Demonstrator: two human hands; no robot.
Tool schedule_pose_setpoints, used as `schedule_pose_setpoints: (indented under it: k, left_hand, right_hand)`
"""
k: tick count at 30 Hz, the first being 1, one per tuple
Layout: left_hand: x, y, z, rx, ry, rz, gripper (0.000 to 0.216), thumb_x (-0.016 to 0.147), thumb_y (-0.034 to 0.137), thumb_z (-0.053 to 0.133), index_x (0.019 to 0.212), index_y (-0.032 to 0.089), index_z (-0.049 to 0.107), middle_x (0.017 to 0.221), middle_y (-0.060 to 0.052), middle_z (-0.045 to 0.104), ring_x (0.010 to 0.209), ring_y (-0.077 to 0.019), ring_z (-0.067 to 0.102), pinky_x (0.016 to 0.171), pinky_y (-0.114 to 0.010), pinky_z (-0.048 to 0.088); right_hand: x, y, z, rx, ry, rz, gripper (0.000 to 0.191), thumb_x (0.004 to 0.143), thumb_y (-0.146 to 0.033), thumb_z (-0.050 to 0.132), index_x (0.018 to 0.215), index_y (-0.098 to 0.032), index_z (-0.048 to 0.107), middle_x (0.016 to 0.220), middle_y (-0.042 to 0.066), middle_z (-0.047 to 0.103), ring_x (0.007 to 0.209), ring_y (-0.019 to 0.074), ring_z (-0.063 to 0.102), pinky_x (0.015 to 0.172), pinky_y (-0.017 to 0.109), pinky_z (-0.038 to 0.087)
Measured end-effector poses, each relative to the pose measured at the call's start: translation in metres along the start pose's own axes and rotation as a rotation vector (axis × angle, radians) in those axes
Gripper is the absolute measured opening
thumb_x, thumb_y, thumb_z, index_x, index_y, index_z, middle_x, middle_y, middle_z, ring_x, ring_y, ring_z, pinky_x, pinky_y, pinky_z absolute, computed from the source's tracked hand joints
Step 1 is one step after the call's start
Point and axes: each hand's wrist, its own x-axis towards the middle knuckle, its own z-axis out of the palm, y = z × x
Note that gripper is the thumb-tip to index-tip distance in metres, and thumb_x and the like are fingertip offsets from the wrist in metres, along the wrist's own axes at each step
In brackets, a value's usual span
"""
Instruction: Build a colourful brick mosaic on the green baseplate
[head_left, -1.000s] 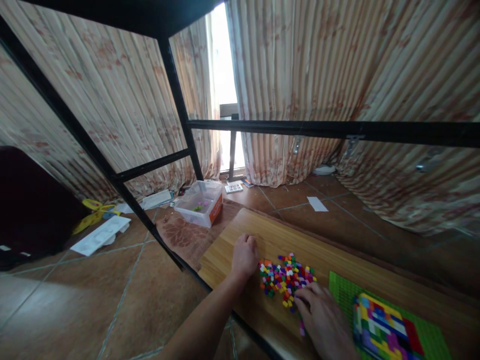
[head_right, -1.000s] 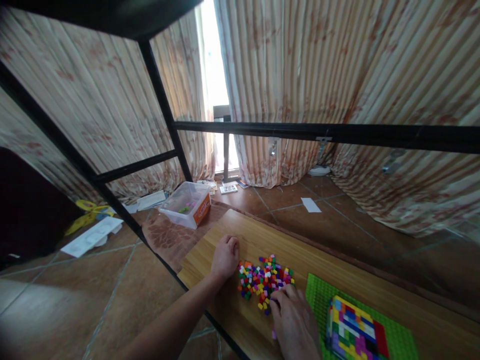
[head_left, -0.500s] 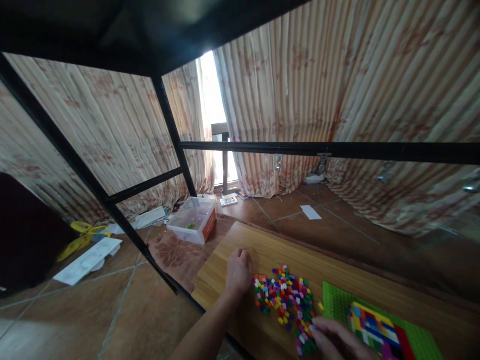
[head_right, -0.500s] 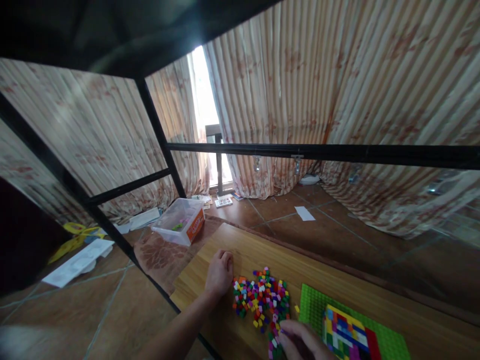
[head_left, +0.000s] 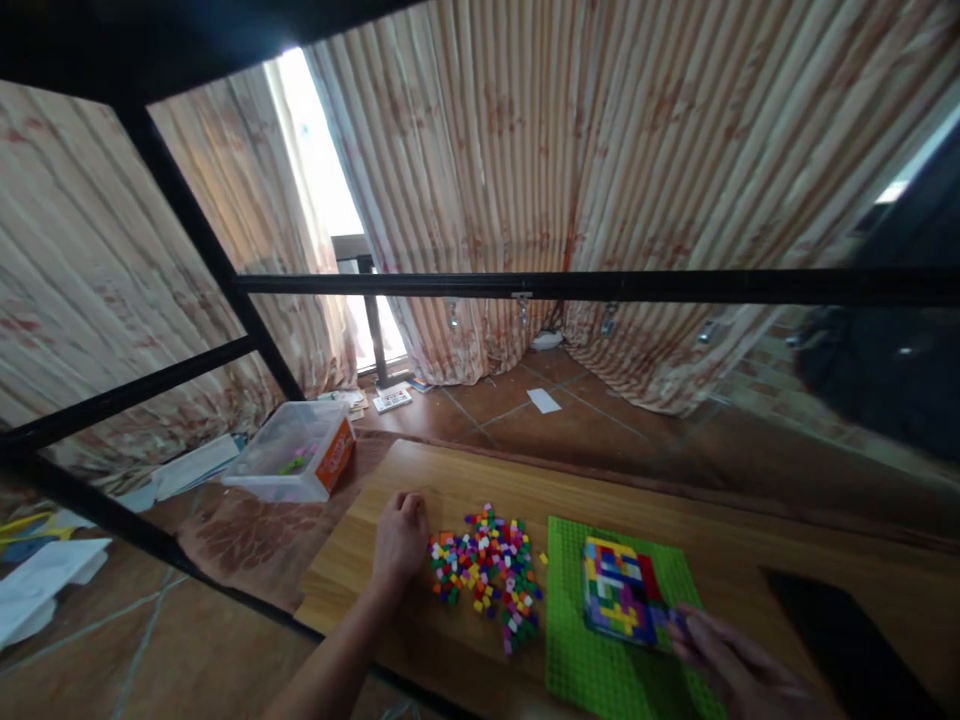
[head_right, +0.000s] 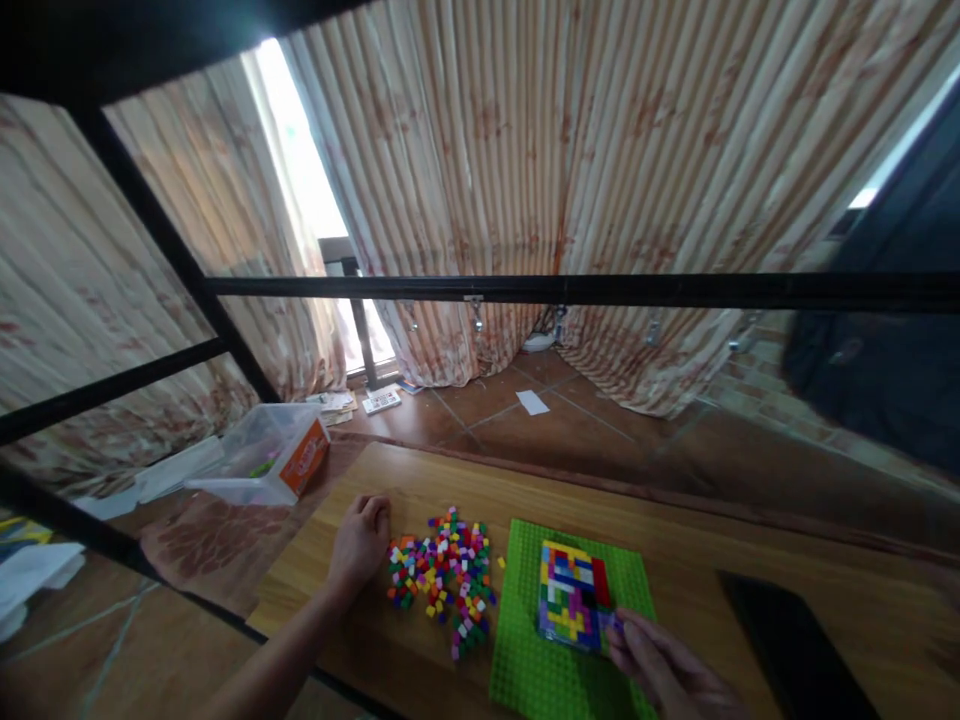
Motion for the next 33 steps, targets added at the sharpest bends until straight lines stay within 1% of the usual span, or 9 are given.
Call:
schedule_pose_setpoints:
  k: [3,6,9,12,16,18,20,25,33]
  left_hand:
    - [0.001,-0.001,0.001,0.032,0.004,0.008,0.020,0.089,0.018,0.045,0.092,0.018,0.065,0.096,-0.008,0.063,0.089,-0.0197,0.061,0.081,-0.031,0.049]
    - [0.001,-0.001,0.001,0.062,0.006,0.017,0.021,0.090,0.019,0.044,0.092,0.018,0.065,0.096,-0.008,0.064,0.089,-0.0200,0.061,0.079,-0.031,0.050]
    - [0.001,0.000,0.000,0.069,0.008,0.018,0.022,0.090,0.019,0.044,0.093,0.018,0.065,0.097,-0.008,0.064,0.089,-0.0202,0.062,0.079,-0.031,0.050]
    - [0.001,0.002,-0.001,0.063,0.001,0.008,0.022,0.090,0.020,0.044,0.095,0.018,0.066,0.097,-0.008,0.064,0.089,-0.0199,0.062,0.079,-0.031,0.050]
    - [0.001,0.004,-0.001,0.049,-0.002,-0.006,0.023,0.090,0.022,0.044,0.094,0.019,0.066,0.097,-0.008,0.064,0.089,-0.0198,0.062,0.080,-0.030,0.050]
    - [0.001,0.004,-0.001,0.052,-0.001,-0.012,0.023,0.090,0.022,0.044,0.095,0.019,0.066,0.097,-0.008,0.064,0.089,-0.0198,0.062,0.080,-0.030,0.050]
    - [0.000,0.005,-0.001,0.061,-0.003,-0.015,0.023,0.090,0.021,0.044,0.095,0.019,0.066,0.097,-0.008,0.064,0.089,-0.0198,0.062,0.081,-0.030,0.050]
    - [0.000,0.004,-0.001,0.066,-0.010,-0.012,0.022,0.089,0.020,0.044,0.094,0.019,0.066,0.098,-0.008,0.064,0.090,-0.0196,0.061,0.082,-0.030,0.050]
    - [0.000,0.002,0.001,0.042,-0.004,-0.009,0.023,0.090,0.020,0.044,0.095,0.019,0.066,0.098,-0.007,0.063,0.091,-0.0193,0.061,0.084,-0.030,0.049]
  right_hand:
    - [0.002,-0.005,-0.003,-0.003,0.039,0.000,0.045,0.042,-0.054,0.081,0.072,-0.020,0.076,0.087,0.012,0.076,0.081,0.0299,0.072,0.068,0.032,0.062]
    - [0.012,-0.003,-0.001,-0.160,0.056,-0.068,0.051,0.048,-0.056,0.078,0.084,-0.020,0.077,0.090,0.010,0.076,0.084,0.0292,0.071,0.070,0.033,0.060]
    - [0.023,0.000,0.006,-0.362,0.036,-0.245,0.044,0.058,-0.056,0.072,0.086,-0.023,0.076,0.093,0.007,0.075,0.089,0.0277,0.070,0.079,0.036,0.057]
    - [0.031,0.000,0.016,-0.476,-0.032,-0.454,0.036,0.070,-0.056,0.064,0.087,-0.026,0.075,0.102,0.005,0.073,0.095,0.0250,0.067,0.087,0.037,0.054]
    - [0.041,0.001,0.024,-0.570,-0.068,-0.614,0.034,0.077,-0.055,0.060,0.090,-0.027,0.075,0.101,0.005,0.071,0.097,0.0242,0.064,0.090,0.039,0.050]
    - [0.046,0.004,0.026,-0.571,-0.067,-0.643,0.036,0.077,-0.055,0.059,0.092,-0.026,0.074,0.099,0.006,0.071,0.094,0.0239,0.064,0.088,0.040,0.050]
    - [0.048,0.007,0.028,-0.554,-0.065,-0.634,0.038,0.079,-0.054,0.058,0.096,-0.025,0.074,0.100,0.006,0.071,0.092,0.0231,0.064,0.087,0.039,0.050]
    - [0.042,0.010,0.032,-0.551,-0.033,-0.652,0.038,0.082,-0.053,0.055,0.096,-0.022,0.073,0.104,0.007,0.071,0.098,0.0233,0.064,0.093,0.038,0.048]
    - [0.047,0.013,0.027,-0.714,-0.051,-0.719,0.042,0.085,-0.053,0.048,0.103,-0.023,0.071,0.110,0.006,0.071,0.101,0.0231,0.066,0.096,0.038,0.048]
